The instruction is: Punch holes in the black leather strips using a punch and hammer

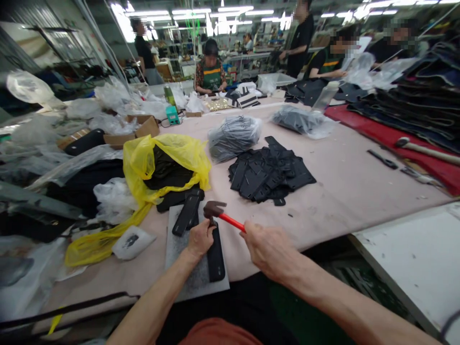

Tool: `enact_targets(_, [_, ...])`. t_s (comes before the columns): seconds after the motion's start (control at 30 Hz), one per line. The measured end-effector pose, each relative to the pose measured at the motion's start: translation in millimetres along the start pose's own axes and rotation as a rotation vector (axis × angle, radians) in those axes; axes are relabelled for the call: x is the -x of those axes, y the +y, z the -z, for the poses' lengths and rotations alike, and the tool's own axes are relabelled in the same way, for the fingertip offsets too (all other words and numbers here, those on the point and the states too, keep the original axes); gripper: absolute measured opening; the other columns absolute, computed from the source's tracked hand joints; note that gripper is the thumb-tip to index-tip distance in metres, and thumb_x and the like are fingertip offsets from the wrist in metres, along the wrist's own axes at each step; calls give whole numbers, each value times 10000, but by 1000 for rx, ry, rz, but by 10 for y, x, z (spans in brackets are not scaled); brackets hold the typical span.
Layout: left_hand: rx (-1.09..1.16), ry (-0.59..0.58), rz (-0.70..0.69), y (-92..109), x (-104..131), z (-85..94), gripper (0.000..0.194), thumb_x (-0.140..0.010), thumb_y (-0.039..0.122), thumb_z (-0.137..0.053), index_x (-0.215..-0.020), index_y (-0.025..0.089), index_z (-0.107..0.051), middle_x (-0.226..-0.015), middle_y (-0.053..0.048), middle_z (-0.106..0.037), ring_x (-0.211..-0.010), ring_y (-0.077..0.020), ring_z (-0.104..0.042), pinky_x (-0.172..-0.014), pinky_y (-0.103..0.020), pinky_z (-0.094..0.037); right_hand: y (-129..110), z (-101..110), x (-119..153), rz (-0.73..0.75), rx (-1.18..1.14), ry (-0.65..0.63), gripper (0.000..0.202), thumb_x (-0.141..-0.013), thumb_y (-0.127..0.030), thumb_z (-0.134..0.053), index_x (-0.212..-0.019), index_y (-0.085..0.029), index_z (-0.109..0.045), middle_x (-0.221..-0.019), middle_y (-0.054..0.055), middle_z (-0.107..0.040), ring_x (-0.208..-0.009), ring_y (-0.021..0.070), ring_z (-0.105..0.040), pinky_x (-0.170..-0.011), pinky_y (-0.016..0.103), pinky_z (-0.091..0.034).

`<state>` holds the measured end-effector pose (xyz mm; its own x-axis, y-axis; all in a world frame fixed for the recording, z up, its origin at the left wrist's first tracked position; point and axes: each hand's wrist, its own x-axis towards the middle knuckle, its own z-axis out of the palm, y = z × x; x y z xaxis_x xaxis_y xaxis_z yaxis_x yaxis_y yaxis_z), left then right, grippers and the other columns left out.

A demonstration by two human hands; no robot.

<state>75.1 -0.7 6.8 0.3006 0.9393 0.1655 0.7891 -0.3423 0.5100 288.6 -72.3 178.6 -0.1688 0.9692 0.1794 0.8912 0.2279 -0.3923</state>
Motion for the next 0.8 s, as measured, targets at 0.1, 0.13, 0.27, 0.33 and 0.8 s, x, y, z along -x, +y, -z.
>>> enact_targets(0.1, [1, 22, -10, -7, -3, -5, 73, -875, 183, -546, -914, 201, -606, -826, -57, -715, -812, -206, -692, -703, -266, -489, 215, -103, 0, -121, -12, -93, 255, -933, -388, -403, -773, -210, -491, -562, -11, -515, -468, 122, -410, -496, 280, -207])
enact_targets(0.13, [1, 27, -18, -11, -3, -9, 80, -874, 182, -547, -925, 198, -607, -836, -61, -716, -815, -207, -693, -707, -268, -492, 306, -149, -19, -175, -50, -74, 263, -935, -390, -393, -776, -208, -497, -582, -10, -524, -495, 125, -430, -507, 272, -230])
enact_targets(0.27, [12, 16, -35, -24, -9, -10, 105, -886, 205, -536, -961, 188, -608, -863, -70, -718, -815, -212, -694, -724, -282, -512, 705, -538, -68, -379, -210, -149, 311, -931, -378, -378, -722, -192, -514, -625, -5, -543, -555, 120, -477, -538, 246, -299])
enact_targets(0.33, [49, 1, -42, -23, -11, 14, 141, -898, 211, -520, -1009, 190, -604, -915, -68, -720, -857, -207, -693, -766, -289, -521, 858, -807, -35, -471, -204, -227, 320, -942, -355, -364, -741, -179, -540, -636, 4, -560, -559, 120, -493, -550, 244, -321])
enact_targets(0.8, [314, -3, 26, -6, -69, 93, 97, -857, 238, -586, -897, 190, -660, -876, -35, -722, -826, -178, -673, -769, -271, -510, 161, -1659, -56, -168, -226, -40, 402, -836, -344, -628, -1198, -195, -538, -1108, 90, -577, -1049, 241, -504, -891, 369, -397])
